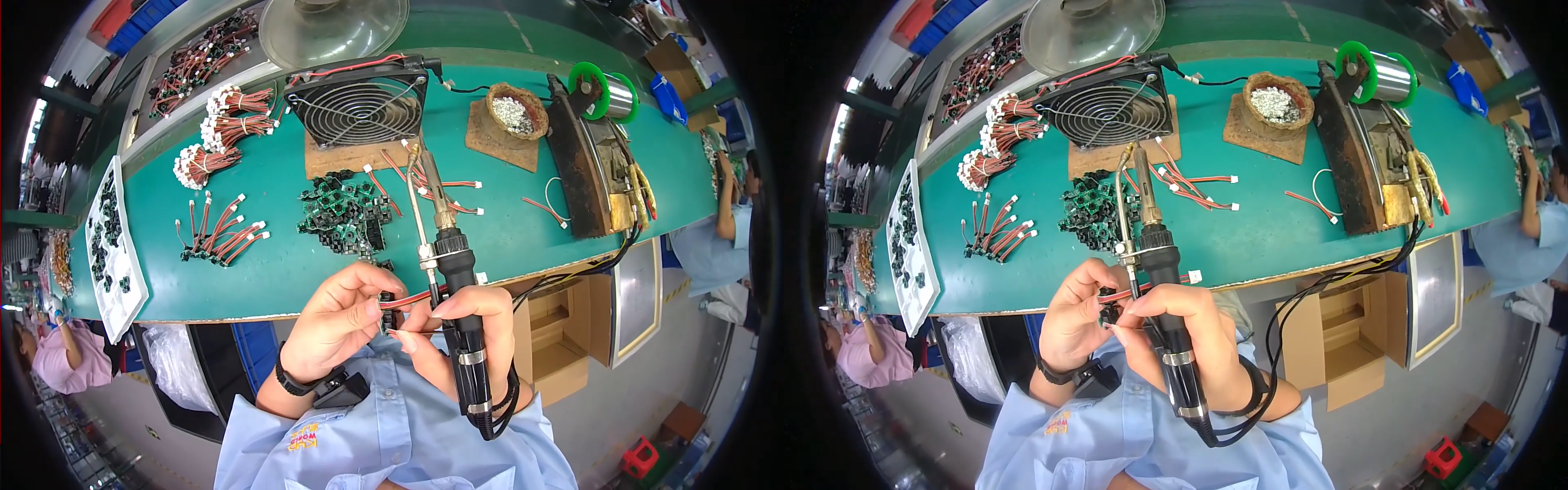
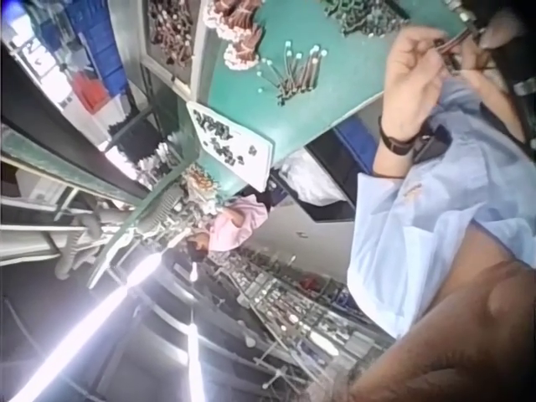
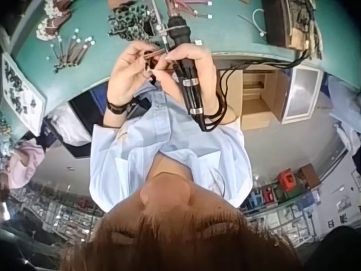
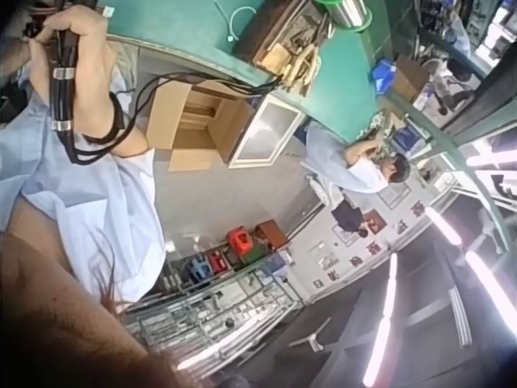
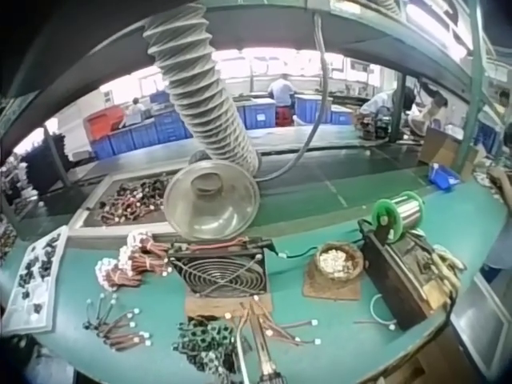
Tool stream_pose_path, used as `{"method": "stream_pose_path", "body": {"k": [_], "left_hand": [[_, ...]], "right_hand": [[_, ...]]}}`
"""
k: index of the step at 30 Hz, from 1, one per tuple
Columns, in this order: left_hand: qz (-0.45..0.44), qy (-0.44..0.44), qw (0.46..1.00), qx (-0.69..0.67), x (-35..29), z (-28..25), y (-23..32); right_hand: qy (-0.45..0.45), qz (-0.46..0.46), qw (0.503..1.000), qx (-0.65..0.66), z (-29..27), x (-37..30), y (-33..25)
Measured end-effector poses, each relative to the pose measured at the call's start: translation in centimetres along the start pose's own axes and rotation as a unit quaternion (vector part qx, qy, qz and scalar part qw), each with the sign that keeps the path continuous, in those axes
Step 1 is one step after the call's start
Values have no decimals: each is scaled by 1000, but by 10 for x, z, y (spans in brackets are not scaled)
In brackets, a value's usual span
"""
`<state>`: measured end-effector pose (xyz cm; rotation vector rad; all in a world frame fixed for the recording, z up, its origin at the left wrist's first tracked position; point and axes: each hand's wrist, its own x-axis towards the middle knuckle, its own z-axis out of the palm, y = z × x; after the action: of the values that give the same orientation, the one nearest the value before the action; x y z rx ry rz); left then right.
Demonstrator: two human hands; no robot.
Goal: The person solders wires to circuit boards using a soldering iron, handling the items one at a time. They then pick up a bundle of wires, remove a rubber band from them, and place the bundle back onto the work surface before soldering wires to another circuit board.
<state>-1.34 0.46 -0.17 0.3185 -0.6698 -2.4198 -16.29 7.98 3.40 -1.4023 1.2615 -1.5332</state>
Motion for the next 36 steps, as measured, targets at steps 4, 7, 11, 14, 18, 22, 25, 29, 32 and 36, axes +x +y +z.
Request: {"method": "stream_pose_path", "body": {"k": [4, 7, 11, 14, 18, 22, 25, 29, 32, 36], "left_hand": [[9, 3, 1000, 7, 1, 3, 1], [6, 4, 1000, 14, 1, 2, 1], [11, 6, 1000, 27, 1, 2, 1], [14, 9, 999, 35, 1, 2, 1], [17, 15, 999, 44, 0, 3, 1], [22, 19, 998, 60, 0, 2, 1], [34, 21, 996, 85, 0, 3, 2], [39, 29, 994, 99, 0, 4, 2], [55, 30, 992, 110, 0, 4, 1], [60, 33, 991, 118, 1, 5, 1]], "right_hand": [[-15, -8, 1000, 12, -1, 0, 1], [-16, -17, 1000, 14, -2, 1, 3], [-11, -19, 1000, 7, -2, 2, 0], [2, -27, 1000, -17, -2, 3, -2], [-8, -24, 1000, -3, -4, 1, 1], [-1, -25, 1000, -7, -4, 3, -1], [-4, -18, 1000, -13, -5, 2, -1], [-13, -3, 1000, -2, -6, 1, 1], [-16, 5, 1000, 9, -5, 2, 1], [-15, 7, 1000, 15, -6, 2, 2]]}}
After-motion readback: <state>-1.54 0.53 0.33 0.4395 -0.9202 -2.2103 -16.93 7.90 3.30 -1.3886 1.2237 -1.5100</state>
